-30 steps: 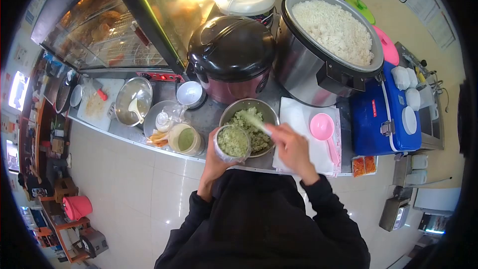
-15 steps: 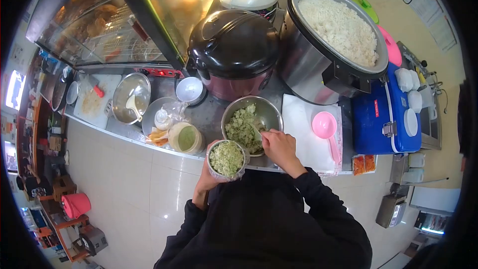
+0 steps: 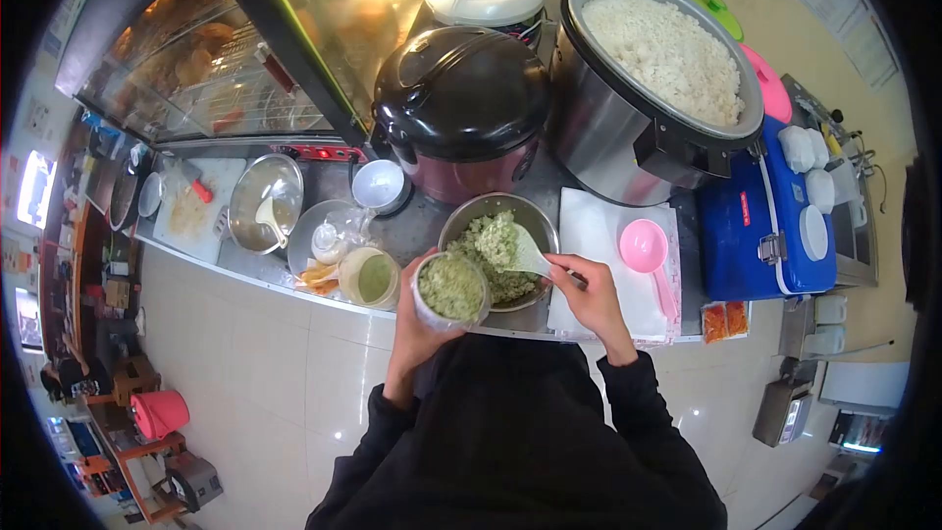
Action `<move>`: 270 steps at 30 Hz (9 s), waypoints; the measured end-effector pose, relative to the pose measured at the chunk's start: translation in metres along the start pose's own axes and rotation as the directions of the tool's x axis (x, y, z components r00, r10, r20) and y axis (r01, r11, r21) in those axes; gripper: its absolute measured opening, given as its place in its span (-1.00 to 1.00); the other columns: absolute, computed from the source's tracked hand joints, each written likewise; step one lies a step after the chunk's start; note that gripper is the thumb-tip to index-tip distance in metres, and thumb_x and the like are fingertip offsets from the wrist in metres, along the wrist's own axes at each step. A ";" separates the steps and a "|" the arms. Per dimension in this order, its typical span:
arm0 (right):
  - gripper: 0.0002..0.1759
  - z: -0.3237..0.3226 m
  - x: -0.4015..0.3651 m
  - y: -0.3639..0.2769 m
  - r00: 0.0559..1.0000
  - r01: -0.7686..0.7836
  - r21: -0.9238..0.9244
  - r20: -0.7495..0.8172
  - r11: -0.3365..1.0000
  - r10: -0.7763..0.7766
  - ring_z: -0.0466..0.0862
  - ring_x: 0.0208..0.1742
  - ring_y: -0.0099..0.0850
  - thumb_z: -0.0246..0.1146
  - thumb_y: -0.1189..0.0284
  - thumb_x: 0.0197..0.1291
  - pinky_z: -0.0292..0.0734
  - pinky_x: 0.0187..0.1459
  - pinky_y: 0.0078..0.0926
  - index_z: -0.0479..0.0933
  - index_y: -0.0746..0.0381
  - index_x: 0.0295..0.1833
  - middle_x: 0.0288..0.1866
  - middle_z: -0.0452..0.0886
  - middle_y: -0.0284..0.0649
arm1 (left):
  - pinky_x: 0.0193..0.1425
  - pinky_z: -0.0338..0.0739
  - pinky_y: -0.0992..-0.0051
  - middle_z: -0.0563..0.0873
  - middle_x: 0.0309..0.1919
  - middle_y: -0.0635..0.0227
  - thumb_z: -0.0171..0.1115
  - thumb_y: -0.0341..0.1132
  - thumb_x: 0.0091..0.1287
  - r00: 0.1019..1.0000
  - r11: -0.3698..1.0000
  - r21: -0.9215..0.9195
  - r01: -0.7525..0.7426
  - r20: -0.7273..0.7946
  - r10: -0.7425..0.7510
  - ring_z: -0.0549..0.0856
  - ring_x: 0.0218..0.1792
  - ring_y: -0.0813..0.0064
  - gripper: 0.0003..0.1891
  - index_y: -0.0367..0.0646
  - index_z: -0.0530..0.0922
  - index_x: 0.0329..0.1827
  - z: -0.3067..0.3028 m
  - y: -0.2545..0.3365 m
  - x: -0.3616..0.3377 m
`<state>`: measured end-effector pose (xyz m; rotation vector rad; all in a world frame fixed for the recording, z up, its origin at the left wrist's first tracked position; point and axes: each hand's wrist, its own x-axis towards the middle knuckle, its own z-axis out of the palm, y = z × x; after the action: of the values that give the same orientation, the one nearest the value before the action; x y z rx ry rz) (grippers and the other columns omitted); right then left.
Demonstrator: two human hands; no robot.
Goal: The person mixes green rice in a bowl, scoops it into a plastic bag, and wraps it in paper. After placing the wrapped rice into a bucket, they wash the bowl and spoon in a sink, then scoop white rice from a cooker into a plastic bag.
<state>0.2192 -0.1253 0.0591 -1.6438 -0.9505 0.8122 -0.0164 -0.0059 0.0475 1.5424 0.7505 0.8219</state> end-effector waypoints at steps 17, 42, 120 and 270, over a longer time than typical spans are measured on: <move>-0.43 0.004 -0.020 -0.037 0.817 0.450 -0.705 0.078 0.548 -0.571 0.57 -0.49 -0.49 0.29 0.62 0.02 0.49 -0.45 -0.53 0.63 0.03 0.21 -0.29 0.58 -0.43 | 0.39 0.36 0.37 0.47 0.18 0.25 0.59 -0.56 -0.32 0.992 0.998 -0.062 -0.013 0.123 0.020 0.47 0.27 0.35 0.04 -0.18 0.22 0.37 0.028 -0.015 0.037; -0.79 0.035 -0.008 0.006 0.985 -0.150 0.226 0.119 0.963 0.126 0.25 -0.52 -0.76 0.15 0.40 0.43 0.09 -0.51 -0.68 0.41 0.19 -0.32 -0.54 0.32 -0.55 | 0.36 0.40 0.36 0.50 0.19 0.21 0.63 -0.50 -0.22 1.000 1.000 0.001 -0.011 -0.021 0.011 0.52 0.24 0.38 0.01 -0.23 0.19 0.36 0.033 -0.018 0.028; -0.66 0.044 -0.033 -0.026 0.998 0.030 0.136 -0.062 0.990 -0.021 0.28 -0.53 -0.71 0.09 0.41 0.47 0.22 -0.47 -0.68 0.56 0.25 0.26 -0.45 0.51 -0.43 | 0.20 0.55 0.33 0.62 0.10 0.08 0.71 -0.40 -0.29 0.981 0.960 0.242 -0.138 -0.101 0.167 0.66 0.11 0.24 0.02 -0.23 0.24 0.29 0.036 -0.005 0.024; -0.82 -0.136 -0.064 0.102 0.944 0.198 -0.526 0.329 0.827 -0.017 0.67 -0.16 -0.11 0.27 0.47 0.14 0.56 -0.06 -0.19 0.70 0.21 -0.15 -0.25 0.69 -0.14 | -0.03 0.56 0.21 0.75 -0.21 0.15 0.27 -0.41 0.25 0.823 0.865 0.441 -0.240 0.565 -0.059 0.68 -0.14 0.05 -0.84 -0.20 0.70 -0.14 0.193 -0.029 -0.005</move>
<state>0.3277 -0.2572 -0.0019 -1.9579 -1.6099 0.7721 0.1418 -0.1105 0.0029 2.1695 0.4525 0.1900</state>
